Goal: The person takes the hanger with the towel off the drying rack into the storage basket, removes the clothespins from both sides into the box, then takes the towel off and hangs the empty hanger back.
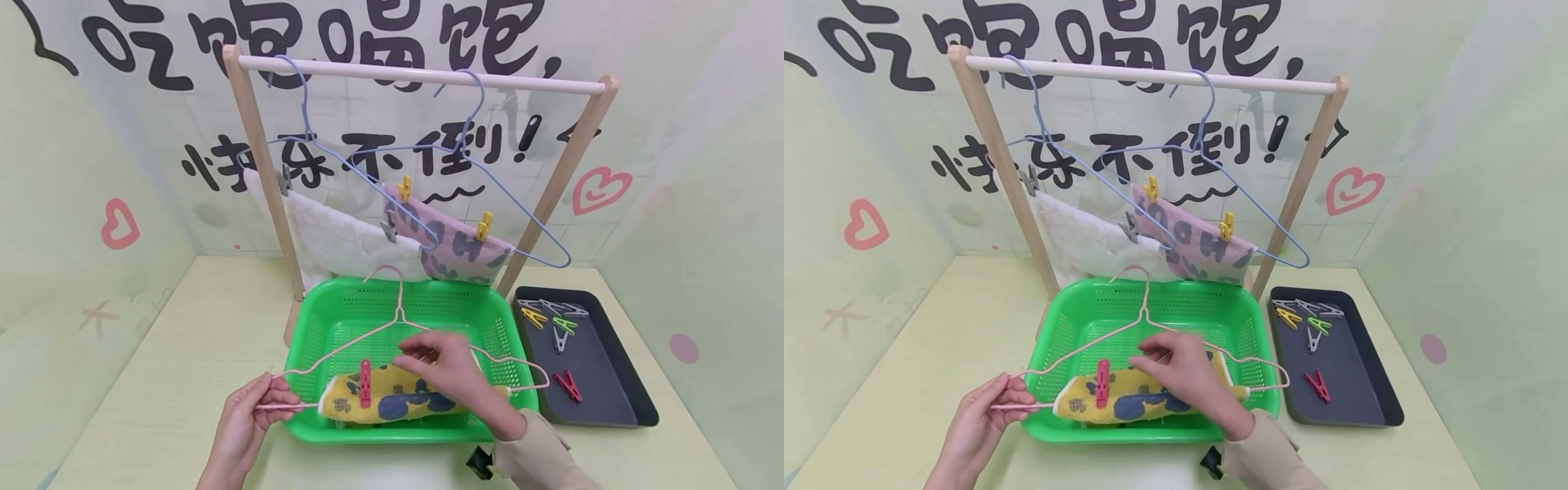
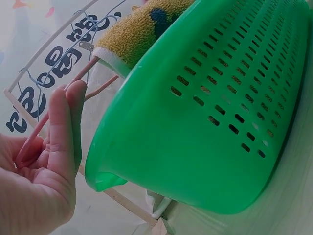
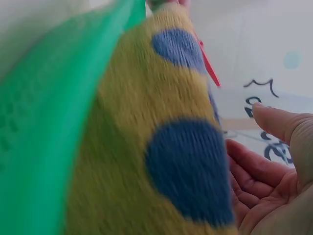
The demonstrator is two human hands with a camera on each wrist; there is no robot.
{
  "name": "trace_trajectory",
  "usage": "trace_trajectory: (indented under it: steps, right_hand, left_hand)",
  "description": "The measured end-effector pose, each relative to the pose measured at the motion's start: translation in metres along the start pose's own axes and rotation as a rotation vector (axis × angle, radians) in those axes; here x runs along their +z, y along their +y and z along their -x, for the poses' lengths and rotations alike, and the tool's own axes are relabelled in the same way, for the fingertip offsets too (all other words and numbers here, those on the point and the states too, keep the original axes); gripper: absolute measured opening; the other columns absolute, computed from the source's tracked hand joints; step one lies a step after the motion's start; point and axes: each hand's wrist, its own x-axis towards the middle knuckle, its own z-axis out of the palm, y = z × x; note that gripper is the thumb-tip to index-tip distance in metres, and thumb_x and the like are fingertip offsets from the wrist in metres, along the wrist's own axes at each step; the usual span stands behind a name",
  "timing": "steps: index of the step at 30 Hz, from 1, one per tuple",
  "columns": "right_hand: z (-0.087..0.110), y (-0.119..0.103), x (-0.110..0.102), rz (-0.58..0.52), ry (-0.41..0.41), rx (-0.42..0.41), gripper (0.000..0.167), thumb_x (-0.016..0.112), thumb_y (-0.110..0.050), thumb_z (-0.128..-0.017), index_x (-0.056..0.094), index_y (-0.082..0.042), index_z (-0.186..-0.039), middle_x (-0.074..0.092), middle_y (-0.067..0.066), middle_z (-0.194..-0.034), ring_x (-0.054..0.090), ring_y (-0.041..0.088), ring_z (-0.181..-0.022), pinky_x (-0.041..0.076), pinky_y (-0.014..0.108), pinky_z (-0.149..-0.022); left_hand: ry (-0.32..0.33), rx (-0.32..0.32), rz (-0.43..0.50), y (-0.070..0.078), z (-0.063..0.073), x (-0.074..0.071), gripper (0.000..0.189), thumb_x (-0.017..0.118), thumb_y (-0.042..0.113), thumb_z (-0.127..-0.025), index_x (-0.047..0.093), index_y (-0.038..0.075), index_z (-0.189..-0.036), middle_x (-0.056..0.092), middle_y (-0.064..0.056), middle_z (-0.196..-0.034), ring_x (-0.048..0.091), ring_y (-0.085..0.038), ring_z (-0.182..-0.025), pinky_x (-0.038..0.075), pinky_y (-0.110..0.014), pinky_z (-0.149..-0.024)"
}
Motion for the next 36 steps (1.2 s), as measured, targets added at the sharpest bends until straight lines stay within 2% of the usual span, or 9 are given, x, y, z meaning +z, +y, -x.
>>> trace_trajectory:
  steps: [6, 13, 18, 26, 32, 36]
  right_hand:
    - [0.000, -0.004, 0.017, -0.042, -0.129, 0.061, 0.026, 0.067, -0.021, -0.088, 0.069, 0.000, -0.102, 0.069, 0.006, -0.088, 0.064, 0.012, -0.076, 0.055, 0.021, -0.065]
    - [-0.007, -0.010, 0.029, -0.067, -0.188, 0.099, 0.028, 0.067, -0.024, -0.088, 0.069, 0.000, -0.101, 0.070, 0.005, -0.086, 0.065, 0.017, -0.075, 0.054, 0.020, -0.064]
    - [-0.008, -0.012, 0.033, -0.143, -0.185, 0.130, 0.023, 0.068, -0.021, -0.088, 0.070, -0.001, -0.099, 0.070, 0.006, -0.086, 0.065, 0.026, -0.075, 0.054, 0.021, -0.061]
    - [-0.009, -0.013, 0.035, -0.202, -0.166, 0.158, 0.018, 0.068, -0.016, -0.087, 0.070, -0.001, -0.096, 0.069, 0.006, -0.084, 0.063, 0.026, -0.072, 0.053, 0.021, -0.059]
    - [-0.009, -0.013, 0.038, -0.291, -0.119, 0.208, 0.016, 0.068, -0.011, -0.086, 0.069, 0.003, -0.095, 0.068, 0.008, -0.080, 0.061, 0.018, -0.067, 0.054, 0.024, -0.059]
    - [-0.008, -0.013, 0.040, -0.323, -0.071, 0.182, 0.014, 0.067, -0.006, -0.085, 0.068, 0.006, -0.092, 0.068, 0.013, -0.080, 0.060, 0.012, -0.065, 0.056, 0.025, -0.060]
  left_hand:
    - [-0.010, 0.011, 0.006, 0.000, 0.000, 0.000, 0.046, 0.021, 0.005, -0.104, 0.066, 0.002, -0.097, 0.071, -0.009, -0.084, 0.070, -0.017, -0.077, 0.057, -0.024, -0.065]
    - [0.008, 0.004, -0.003, 0.000, 0.000, 0.000, 0.046, 0.022, 0.005, -0.104, 0.067, 0.002, -0.095, 0.071, -0.009, -0.083, 0.070, -0.017, -0.076, 0.057, -0.023, -0.064]
    - [0.015, -0.006, -0.002, 0.000, 0.000, 0.001, 0.045, 0.023, 0.006, -0.104, 0.067, 0.003, -0.095, 0.071, -0.008, -0.082, 0.070, -0.017, -0.076, 0.057, -0.024, -0.064]
    - [0.012, -0.002, 0.006, 0.001, 0.000, 0.002, 0.044, 0.024, 0.006, -0.104, 0.067, 0.002, -0.095, 0.071, -0.008, -0.082, 0.070, -0.016, -0.077, 0.057, -0.024, -0.064]
    - [0.000, 0.008, 0.006, 0.002, 0.000, 0.003, 0.044, 0.024, 0.006, -0.104, 0.067, 0.002, -0.096, 0.071, -0.009, -0.083, 0.070, -0.017, -0.077, 0.057, -0.024, -0.065]
    - [0.008, 0.010, 0.001, 0.002, 0.000, 0.003, 0.044, 0.024, 0.006, -0.104, 0.067, 0.002, -0.096, 0.071, -0.009, -0.083, 0.070, -0.017, -0.077, 0.057, -0.024, -0.064]
